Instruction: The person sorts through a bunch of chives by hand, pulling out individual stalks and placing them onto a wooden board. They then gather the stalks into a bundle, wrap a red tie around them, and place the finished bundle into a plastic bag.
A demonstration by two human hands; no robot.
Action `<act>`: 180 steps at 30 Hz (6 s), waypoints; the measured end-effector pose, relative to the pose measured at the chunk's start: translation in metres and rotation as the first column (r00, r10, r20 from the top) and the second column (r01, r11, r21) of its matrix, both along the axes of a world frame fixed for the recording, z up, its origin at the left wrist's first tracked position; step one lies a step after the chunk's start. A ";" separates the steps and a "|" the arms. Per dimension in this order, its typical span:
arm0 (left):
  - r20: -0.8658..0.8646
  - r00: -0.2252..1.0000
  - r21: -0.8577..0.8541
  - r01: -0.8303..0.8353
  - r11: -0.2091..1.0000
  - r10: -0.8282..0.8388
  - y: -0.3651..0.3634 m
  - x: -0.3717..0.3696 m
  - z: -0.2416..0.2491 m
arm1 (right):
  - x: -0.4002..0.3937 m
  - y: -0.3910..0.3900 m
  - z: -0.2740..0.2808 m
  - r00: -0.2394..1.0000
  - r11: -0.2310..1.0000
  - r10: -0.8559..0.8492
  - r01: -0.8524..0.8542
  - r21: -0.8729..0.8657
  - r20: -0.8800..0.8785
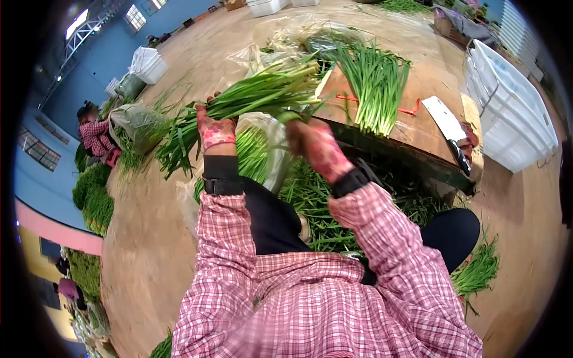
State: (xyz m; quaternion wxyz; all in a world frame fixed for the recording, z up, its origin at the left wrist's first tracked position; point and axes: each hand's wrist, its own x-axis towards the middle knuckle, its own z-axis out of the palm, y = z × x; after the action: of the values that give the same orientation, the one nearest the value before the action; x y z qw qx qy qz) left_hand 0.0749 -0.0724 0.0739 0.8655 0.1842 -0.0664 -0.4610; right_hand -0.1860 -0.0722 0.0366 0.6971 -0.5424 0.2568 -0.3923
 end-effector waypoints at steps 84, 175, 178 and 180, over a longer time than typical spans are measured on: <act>0.001 1.000 0.275 0.003 0.962 -0.003 0.005 -0.013 -0.034 | -0.098 -0.010 -0.017 0.905 0.979 -0.185 0.138 -0.149 -0.382; 0.527 0.850 -0.359 0.199 0.912 0.023 0.040 -0.030 -0.019 | -0.110 0.051 0.016 0.904 0.968 -0.241 0.197 -0.155 -0.353; 0.517 0.855 -0.347 0.242 0.906 -0.030 0.033 -0.037 -0.021 | -0.091 0.049 0.015 0.946 0.982 -0.063 0.002 -0.188 -0.318; 0.497 0.867 -0.359 0.231 0.904 -0.024 0.033 -0.035 -0.022 | -0.094 0.047 0.006 0.947 0.973 -0.211 0.179 -0.147 -0.242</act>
State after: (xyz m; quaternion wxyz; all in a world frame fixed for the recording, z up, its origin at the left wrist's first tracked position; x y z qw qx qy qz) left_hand 0.0401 -0.0395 0.0524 0.8074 0.1036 -0.3861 -0.4339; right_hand -0.2803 -0.0253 0.0422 0.5809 -0.6024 0.3723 -0.4013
